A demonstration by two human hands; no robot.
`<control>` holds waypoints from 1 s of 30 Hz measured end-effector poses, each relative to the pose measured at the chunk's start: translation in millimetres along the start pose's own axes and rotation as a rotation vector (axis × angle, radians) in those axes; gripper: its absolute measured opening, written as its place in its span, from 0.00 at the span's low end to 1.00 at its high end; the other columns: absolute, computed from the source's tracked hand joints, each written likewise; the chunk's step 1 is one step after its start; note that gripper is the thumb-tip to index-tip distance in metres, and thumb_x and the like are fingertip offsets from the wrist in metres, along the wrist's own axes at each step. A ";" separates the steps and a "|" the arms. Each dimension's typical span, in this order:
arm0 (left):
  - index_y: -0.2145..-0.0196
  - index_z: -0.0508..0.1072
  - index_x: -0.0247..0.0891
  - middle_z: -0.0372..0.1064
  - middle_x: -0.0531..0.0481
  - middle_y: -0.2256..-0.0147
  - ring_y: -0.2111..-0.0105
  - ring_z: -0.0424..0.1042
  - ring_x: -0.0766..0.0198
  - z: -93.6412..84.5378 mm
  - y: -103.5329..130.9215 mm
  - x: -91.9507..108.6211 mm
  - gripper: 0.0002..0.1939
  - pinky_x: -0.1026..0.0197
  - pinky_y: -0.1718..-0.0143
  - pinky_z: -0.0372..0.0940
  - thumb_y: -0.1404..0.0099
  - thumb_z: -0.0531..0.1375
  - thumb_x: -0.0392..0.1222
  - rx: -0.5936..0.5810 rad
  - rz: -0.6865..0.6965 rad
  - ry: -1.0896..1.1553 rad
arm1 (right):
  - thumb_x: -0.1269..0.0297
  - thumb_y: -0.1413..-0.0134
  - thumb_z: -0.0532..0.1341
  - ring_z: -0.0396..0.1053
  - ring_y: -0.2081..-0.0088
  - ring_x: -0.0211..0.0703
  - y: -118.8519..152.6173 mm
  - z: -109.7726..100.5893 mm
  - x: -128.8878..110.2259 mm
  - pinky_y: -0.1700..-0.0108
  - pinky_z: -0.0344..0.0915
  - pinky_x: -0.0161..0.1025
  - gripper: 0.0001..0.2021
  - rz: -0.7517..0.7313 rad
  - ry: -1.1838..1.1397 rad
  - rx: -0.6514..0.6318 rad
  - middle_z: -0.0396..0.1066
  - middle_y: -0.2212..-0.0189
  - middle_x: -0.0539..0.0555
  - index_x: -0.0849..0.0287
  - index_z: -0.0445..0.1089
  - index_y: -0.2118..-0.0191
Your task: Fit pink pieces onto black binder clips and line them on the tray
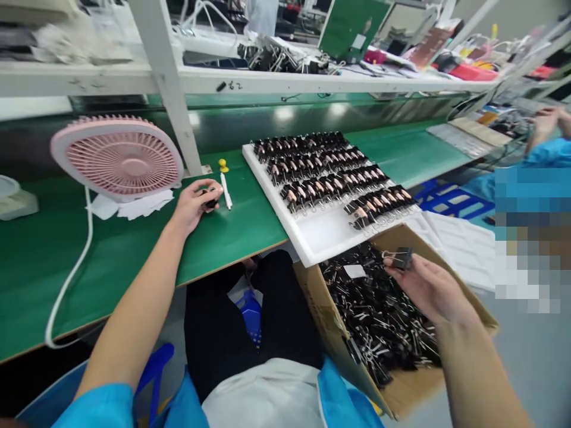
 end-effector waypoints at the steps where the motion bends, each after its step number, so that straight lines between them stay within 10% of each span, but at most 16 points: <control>1: 0.57 0.78 0.37 0.77 0.48 0.66 0.76 0.74 0.65 -1.1 1.1 -0.8 0.28 0.67 0.81 0.60 0.55 0.79 0.45 0.003 0.000 0.002 | 0.42 0.45 0.72 0.76 0.47 0.57 1.5 17.3 -22.3 0.39 0.73 0.55 0.15 -0.060 0.009 -0.029 0.79 0.52 0.58 0.46 0.80 0.59; 7: 0.57 0.79 0.37 0.79 0.45 0.64 0.74 0.75 0.64 -7.3 12.1 -1.9 0.28 0.65 0.77 0.64 0.54 0.80 0.47 -0.017 0.016 0.002 | 0.43 0.42 0.73 0.70 0.36 0.63 1.9 177.0 -97.0 0.39 0.70 0.60 0.21 -0.194 -0.027 -0.498 0.74 0.39 0.58 0.51 0.67 0.66; 11: 0.57 0.79 0.37 0.79 0.45 0.63 0.73 0.75 0.63 -16.3 21.3 -1.7 0.28 0.63 0.74 0.67 0.54 0.80 0.47 -0.016 0.009 -0.009 | 0.42 0.44 0.74 0.78 0.53 0.54 -7.5 293.3 -84.6 0.50 0.74 0.51 0.24 -0.101 -0.141 -0.788 0.79 0.51 0.60 0.55 0.65 0.65; 16: 0.57 0.79 0.37 0.79 0.45 0.63 0.71 0.74 0.63 -26.2 28.7 2.2 0.28 0.62 0.71 0.69 0.55 0.80 0.47 -0.024 0.008 -0.047 | 0.41 0.46 0.73 0.71 0.69 0.41 -28.0 397.8 -30.2 0.67 0.68 0.38 0.27 0.156 -0.341 -0.789 0.74 0.68 0.57 0.57 0.61 0.73; 21: 0.56 0.80 0.38 0.78 0.47 0.64 0.71 0.74 0.63 -28.7 28.6 4.3 0.29 0.62 0.70 0.69 0.55 0.80 0.47 -0.023 0.009 -0.039 | 0.40 0.53 0.75 0.73 0.63 0.43 -46.2 429.6 -4.3 0.59 0.73 0.39 0.26 0.070 -0.348 -0.691 0.74 0.65 0.55 0.58 0.72 0.68; 30: 0.59 0.85 0.36 0.79 0.44 0.63 0.68 0.75 0.60 -43.4 24.3 0.8 0.27 0.58 0.68 0.72 0.57 0.80 0.47 0.026 -0.017 -0.004 | 0.39 0.54 0.77 0.74 0.62 0.41 -52.5 403.3 2.6 0.54 0.73 0.40 0.30 -0.077 -0.260 -0.670 0.77 0.61 0.54 0.57 0.73 0.57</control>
Point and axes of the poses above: each hand's wrist, its own y-axis away from the middle knuckle, its own z-axis out of the palm, x = y × z, the point moved 9 cm from there along -y, towards the middle knuckle
